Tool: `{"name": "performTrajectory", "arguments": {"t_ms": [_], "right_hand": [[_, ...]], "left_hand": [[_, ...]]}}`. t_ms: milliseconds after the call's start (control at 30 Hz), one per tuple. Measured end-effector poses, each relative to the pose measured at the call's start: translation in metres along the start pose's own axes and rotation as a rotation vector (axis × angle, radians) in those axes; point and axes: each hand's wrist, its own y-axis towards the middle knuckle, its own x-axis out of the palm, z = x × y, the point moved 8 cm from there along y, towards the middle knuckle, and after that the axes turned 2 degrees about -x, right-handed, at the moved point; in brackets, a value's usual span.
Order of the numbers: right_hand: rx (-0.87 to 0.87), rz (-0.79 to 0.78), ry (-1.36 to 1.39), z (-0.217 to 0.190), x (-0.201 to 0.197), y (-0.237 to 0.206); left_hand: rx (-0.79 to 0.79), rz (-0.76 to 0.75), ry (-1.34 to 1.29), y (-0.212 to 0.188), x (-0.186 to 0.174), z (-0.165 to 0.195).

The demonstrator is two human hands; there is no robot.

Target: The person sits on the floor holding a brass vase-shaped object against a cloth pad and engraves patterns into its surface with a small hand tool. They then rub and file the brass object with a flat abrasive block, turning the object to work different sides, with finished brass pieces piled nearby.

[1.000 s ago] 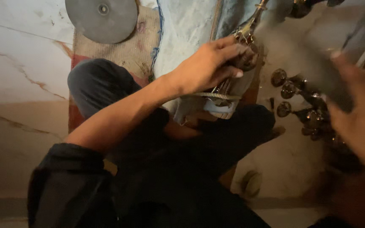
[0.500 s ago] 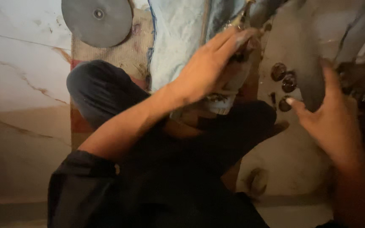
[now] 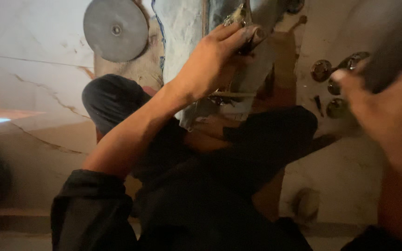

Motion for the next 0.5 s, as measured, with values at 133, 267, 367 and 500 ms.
{"name": "performTrajectory", "arguments": {"t_ms": [133,267,367,500], "right_hand": [[-0.080,0.105,0.204,-0.009,-0.021,0.016],[-0.017,-0.224,0.172,-0.022,-0.025,0.035],[-0.034,0.090,0.183,-0.031,-0.060,0.052],[-0.135,-0.138,0.064,-0.030,-0.042,0.044]], "left_hand": [[-0.034,0.012,0.016,-0.003,0.002,-0.001],[-0.150,0.085,-0.095,-0.012,0.004,-0.007],[-0.264,0.076,-0.124,-0.015,0.014,-0.014],[-0.193,0.166,-0.052,-0.023,0.006,-0.007]]}}
